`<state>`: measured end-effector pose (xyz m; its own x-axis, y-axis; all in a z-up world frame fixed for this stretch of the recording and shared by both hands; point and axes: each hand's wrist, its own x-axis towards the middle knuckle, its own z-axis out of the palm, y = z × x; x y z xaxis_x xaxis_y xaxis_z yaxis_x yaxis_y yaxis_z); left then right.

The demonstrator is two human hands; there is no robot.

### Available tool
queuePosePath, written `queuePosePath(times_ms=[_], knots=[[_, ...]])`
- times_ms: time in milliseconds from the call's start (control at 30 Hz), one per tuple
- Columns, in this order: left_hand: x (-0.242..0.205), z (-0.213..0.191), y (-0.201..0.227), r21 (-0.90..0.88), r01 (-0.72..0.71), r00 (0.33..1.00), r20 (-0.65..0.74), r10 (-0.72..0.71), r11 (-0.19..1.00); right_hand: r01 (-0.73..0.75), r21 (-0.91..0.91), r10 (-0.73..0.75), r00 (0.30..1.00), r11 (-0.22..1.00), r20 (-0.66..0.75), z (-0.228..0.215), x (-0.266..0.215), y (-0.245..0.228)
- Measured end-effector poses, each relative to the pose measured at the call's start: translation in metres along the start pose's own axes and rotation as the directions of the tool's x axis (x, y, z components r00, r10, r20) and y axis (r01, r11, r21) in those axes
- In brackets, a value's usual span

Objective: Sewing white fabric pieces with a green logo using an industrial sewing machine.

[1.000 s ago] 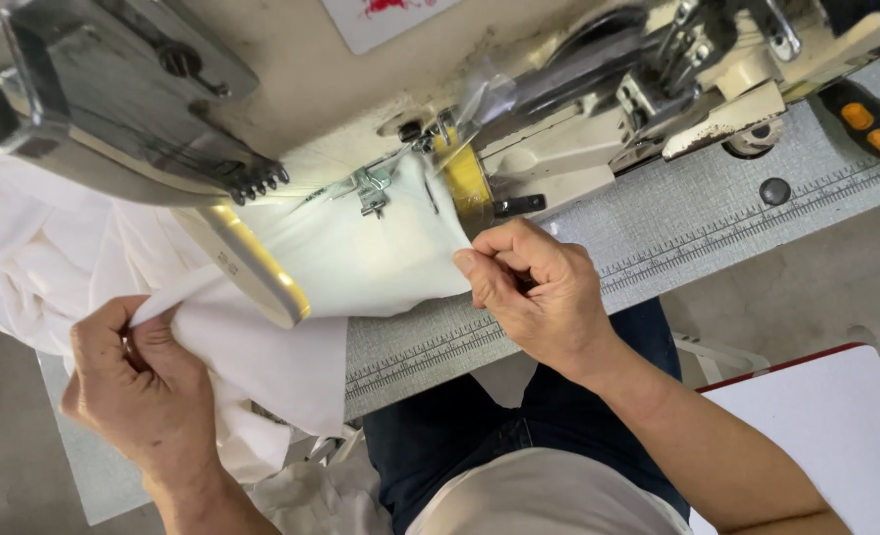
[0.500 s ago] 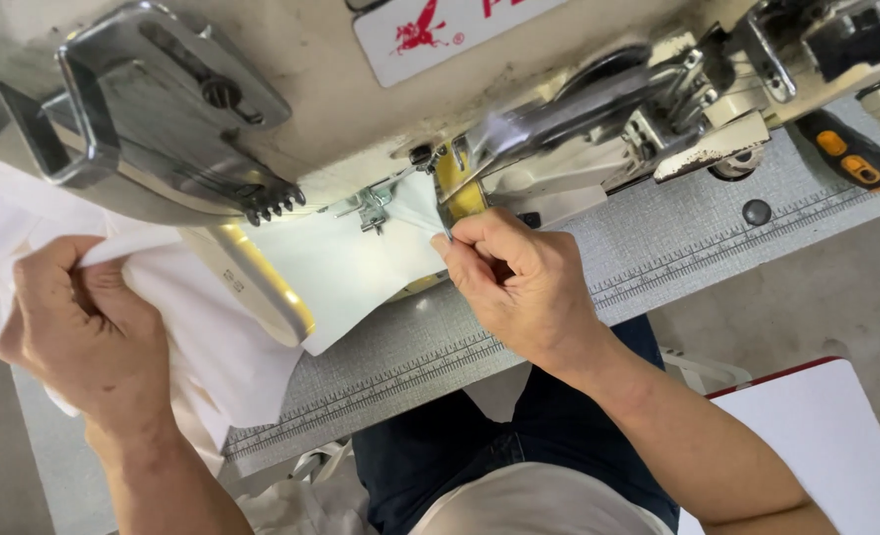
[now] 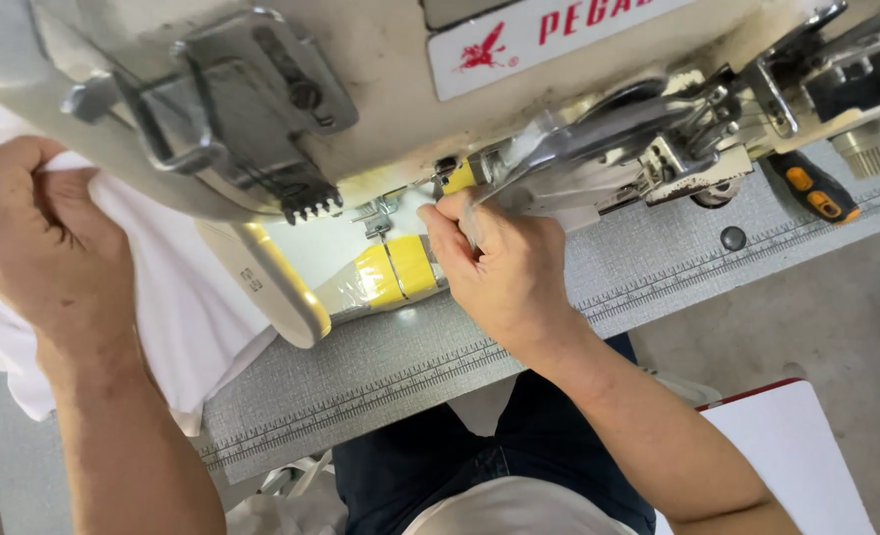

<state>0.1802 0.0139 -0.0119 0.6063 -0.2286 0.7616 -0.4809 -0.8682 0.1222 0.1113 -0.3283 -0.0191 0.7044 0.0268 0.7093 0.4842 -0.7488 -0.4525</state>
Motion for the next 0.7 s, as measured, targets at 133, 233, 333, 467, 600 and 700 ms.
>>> queuePosePath(times_ms=[133, 233, 333, 467, 600, 700], knots=[[0.02, 0.006, -0.014, -0.065, -0.131, 0.989, -0.071, 0.126, 0.989, -0.015, -0.076, 0.013, 1.0, 0.997, -0.024, 0.007, 0.004, -0.007], [0.038, -0.002, 0.0, -0.011, -0.245, 0.937, -0.258, 0.234, 0.969, -0.017, -0.05, 0.016, 0.999, 0.999, -0.029, 0.008, 0.008, -0.013], [0.047, -0.032, 0.022, 0.048, -0.386, 0.857, -0.351, 0.378, 0.921, -0.058, -0.045, 0.055, 0.997, 0.997, -0.055, 0.01, 0.011, -0.023], [0.01, 0.026, -0.065, 0.266, -0.013, 0.996, -0.085, 0.037, 0.964, -0.144, -0.107, 0.148, 0.988, 0.984, 0.037, 0.013, -0.002, -0.034], [0.016, 0.008, -0.058, 0.346, -0.09, 0.994, 0.088, 0.063, 0.934, -0.175, -0.028, 0.176, 0.984, 0.984, 0.04, 0.016, 0.002, -0.044], [-0.001, -0.045, -0.029, 0.065, 0.049, 0.98, 0.191, -0.06, 0.997, -0.233, -0.028, 0.235, 0.965, 0.972, 0.116, 0.016, -0.011, -0.052]])
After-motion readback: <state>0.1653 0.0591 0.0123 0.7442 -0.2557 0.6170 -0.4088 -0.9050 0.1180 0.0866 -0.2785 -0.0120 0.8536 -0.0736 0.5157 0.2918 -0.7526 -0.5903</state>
